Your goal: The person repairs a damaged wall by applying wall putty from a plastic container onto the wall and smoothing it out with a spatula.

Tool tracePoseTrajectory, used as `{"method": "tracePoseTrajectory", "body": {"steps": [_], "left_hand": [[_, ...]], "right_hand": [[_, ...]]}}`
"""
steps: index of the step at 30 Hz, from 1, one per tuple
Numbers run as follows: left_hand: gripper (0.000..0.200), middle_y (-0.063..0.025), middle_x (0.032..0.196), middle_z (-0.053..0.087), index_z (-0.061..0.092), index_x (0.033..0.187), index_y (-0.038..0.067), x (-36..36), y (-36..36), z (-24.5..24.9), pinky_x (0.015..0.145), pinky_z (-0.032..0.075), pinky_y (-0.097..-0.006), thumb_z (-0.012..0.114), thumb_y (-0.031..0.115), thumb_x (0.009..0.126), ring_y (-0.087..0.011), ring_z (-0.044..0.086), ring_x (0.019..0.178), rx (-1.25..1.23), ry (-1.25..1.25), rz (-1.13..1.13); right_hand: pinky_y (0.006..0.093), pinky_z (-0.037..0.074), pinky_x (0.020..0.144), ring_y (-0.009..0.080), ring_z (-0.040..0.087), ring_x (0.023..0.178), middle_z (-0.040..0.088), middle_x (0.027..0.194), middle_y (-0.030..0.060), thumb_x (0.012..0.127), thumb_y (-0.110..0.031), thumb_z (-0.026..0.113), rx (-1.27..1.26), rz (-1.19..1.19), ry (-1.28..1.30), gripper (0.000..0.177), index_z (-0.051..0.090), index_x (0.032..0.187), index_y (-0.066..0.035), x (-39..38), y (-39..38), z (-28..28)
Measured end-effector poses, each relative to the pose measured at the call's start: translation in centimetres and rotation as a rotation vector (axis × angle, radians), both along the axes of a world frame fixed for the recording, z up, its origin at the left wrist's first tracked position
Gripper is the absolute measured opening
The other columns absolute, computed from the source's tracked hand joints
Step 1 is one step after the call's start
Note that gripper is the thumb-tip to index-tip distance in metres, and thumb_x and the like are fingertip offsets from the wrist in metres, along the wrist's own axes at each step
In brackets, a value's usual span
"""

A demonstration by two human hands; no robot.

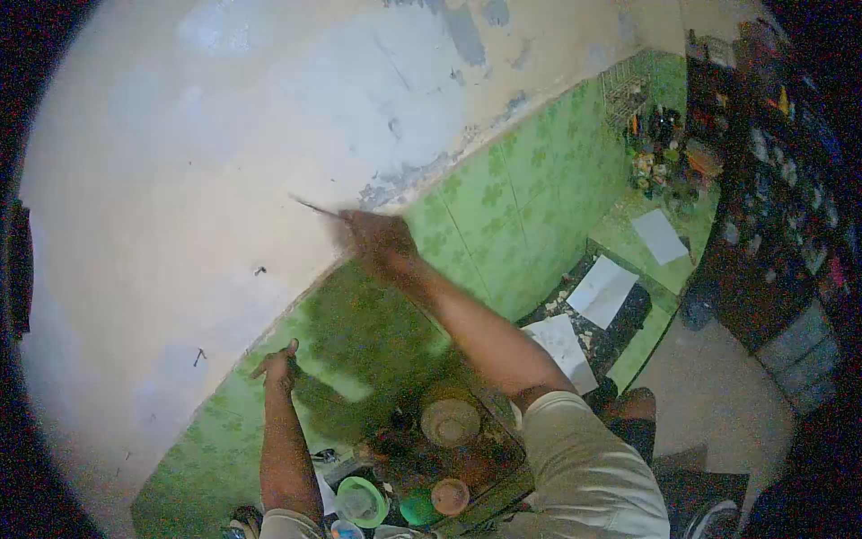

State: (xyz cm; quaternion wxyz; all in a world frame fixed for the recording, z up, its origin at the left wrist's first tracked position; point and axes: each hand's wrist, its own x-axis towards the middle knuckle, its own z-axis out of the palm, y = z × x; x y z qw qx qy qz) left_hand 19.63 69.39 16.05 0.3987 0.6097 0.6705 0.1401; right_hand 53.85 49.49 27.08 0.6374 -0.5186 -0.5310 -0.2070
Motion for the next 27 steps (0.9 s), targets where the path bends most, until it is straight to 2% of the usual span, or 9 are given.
{"method": "tracePoseTrajectory", "body": {"steps": [2,3,5,6,9,13,17,21,27], "left_hand": [[0.063,-0.025,0.114,0.059,0.057,0.112,-0.01,0.0,0.7,-0.3,0.094,0.037,-0.0526,0.068,0.045,0.083,-0.0363,0.055,0.102,0.237,0.597,-0.309],[0.063,-0.025,0.114,0.059,0.057,0.112,-0.01,-0.3,0.8,-0.8,0.094,0.037,-0.0526,0.068,0.045,0.083,-0.0363,0.055,0.102,0.235,0.601,-0.305],[0.098,-0.0378,0.146,0.014,0.015,0.14,-0.015,-1.2,0.8,-2.3,0.112,0.006,-0.0508,0.062,0.05,0.085,-0.0529,0.004,0.137,0.011,-0.324,0.076],[0.077,-0.0287,0.136,0.043,0.039,0.132,-0.013,-1.8,1.1,-2.7,0.097,0.036,-0.054,0.069,0.04,0.084,-0.0379,0.041,0.126,0.071,-0.458,0.038],[0.099,-0.0399,0.144,0.018,0.013,0.139,-0.017,-2.1,2.5,-4.3,0.111,0.013,-0.0535,0.061,0.05,0.085,-0.0549,0.005,0.136,0.014,-0.338,0.15],[0.084,-0.0465,0.139,0.014,0.03,0.141,-0.004,-1.5,2.0,-1.8,0.109,0.016,-0.0568,0.062,0.05,0.085,-0.0563,0.006,0.135,-0.066,0.084,-0.051],[0.077,-0.0455,0.141,0.012,0.037,0.14,0.002,-1.3,1.6,-2.6,0.108,0.018,-0.0575,0.059,0.053,0.086,-0.0564,0.008,0.135,-0.02,-0.169,0.182],[0.084,-0.042,0.144,0.008,0.029,0.142,-0.003,1.3,-3.5,1.5,0.107,0.02,-0.0567,0.062,0.05,0.085,-0.0549,0.009,0.135,-0.02,-0.182,0.142],[0.088,-0.0388,0.144,0.019,0.028,0.141,-0.007,-2.5,3.4,-4.2,0.108,0.018,-0.0555,0.065,0.048,0.084,-0.0535,0.014,0.134,-0.014,-0.276,0.08]], "right_hand": [[0.0395,0.048,0.057,0.0318,0.062,0.066,0.061,0.071,0.0142,0.087,-0.014,0.057,0.034,0.168,-0.084,0.018,0.065,0.101,-0.007,4.1,3.1,-0.4],[0.0382,0.048,0.06,0.0296,0.062,0.066,0.063,0.073,0.0152,0.086,-0.015,0.059,0.037,0.046,-0.249,0.018,0.067,0.098,-0.004,5.8,3.7,0.4],[0.0341,0.049,0.069,0.026,0.064,0.07,0.067,0.082,0.0177,0.082,-0.016,0.063,-0.143,0.039,0.299,0.02,0.067,0.095,-0.001,10.3,6.2,0.8],[0.0343,0.049,0.07,0.0253,0.065,0.072,0.068,0.083,0.0177,0.081,-0.017,0.065,-0.007,-0.061,0.203,0.021,0.067,0.097,-0.003,12.3,5.7,1.3],[0.0365,0.05,0.071,0.0287,0.066,0.078,0.068,0.085,0.0177,0.079,-0.019,0.067,-0.051,-0.229,0.277,0.024,0.068,0.097,-0.004,19.3,5.8,0.8],[0.0292,0.051,0.068,0.0125,0.064,0.079,0.068,0.089,0.0054,0.085,-0.011,0.065,-0.067,-0.112,0.402,0.023,0.066,0.106,-0.002,25.3,2.2,-0.5],[0.0311,0.049,0.075,0.0149,0.062,0.079,0.07,0.09,0.0071,0.082,-0.019,0.068,0.179,0.216,0.651,0.031,0.066,0.107,0.001,26.7,-1.0,-1.6],[0.036,0.052,0.071,0.0256,0.067,0.077,0.069,0.086,0.0177,0.083,-0.015,0.062,0.225,-0.416,0.456,0.025,0.067,0.105,-0.004,23.4,2.7,-1.6],[0.0464,0.05,0.062,0.0383,0.062,0.075,0.061,0.081,0.0225,0.076,-0.011,0.058,0.059,-0.45,-0.089,0.042,0.058,0.116,0.002,7.0,9.0,-3.1]]}}
